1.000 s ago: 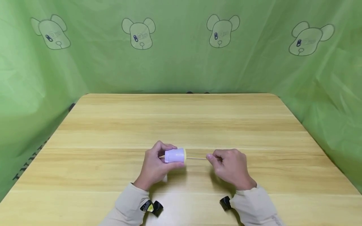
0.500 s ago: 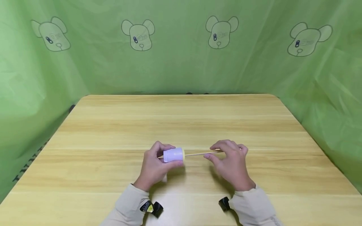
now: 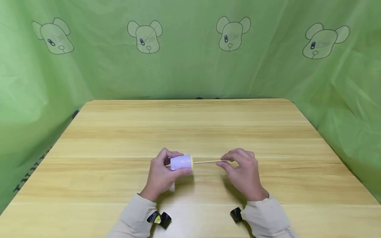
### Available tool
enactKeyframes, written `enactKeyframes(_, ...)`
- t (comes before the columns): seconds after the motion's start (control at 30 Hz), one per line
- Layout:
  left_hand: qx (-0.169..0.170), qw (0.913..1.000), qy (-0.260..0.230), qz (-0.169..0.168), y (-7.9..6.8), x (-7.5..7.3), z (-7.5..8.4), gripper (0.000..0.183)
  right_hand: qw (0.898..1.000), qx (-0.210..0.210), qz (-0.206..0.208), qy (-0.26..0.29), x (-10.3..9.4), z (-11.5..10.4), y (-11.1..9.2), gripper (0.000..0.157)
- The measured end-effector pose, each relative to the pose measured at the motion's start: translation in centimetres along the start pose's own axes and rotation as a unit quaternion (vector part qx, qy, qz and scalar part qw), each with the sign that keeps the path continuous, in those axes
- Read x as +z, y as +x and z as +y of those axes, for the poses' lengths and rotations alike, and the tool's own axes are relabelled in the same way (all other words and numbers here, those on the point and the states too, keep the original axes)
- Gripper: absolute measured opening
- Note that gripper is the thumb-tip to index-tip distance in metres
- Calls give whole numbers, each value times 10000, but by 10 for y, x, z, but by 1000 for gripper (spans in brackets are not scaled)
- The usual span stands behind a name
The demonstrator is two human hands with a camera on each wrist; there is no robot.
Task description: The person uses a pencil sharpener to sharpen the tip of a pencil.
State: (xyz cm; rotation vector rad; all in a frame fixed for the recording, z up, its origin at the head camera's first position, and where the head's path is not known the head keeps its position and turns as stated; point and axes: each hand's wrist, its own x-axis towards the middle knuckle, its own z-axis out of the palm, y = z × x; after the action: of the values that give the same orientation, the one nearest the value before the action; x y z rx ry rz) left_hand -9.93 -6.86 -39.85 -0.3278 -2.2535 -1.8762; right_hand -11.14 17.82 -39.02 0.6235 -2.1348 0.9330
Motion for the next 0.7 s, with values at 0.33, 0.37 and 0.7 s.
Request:
enactKeyframes(0.33,1,10000,-57,3,0,-1,1,44,9997,-239,-63,43,-1,1,2,31)
enactKeyframes(0.37,2,10000,-67,3,0,-1,2,44,9997,-247,-82,35,-1,1,2,31)
enactKeyframes(0.7,-64,9998,-190,-55,0,0,1,44,9973,-415,-390,-455,-3,2,-1,12)
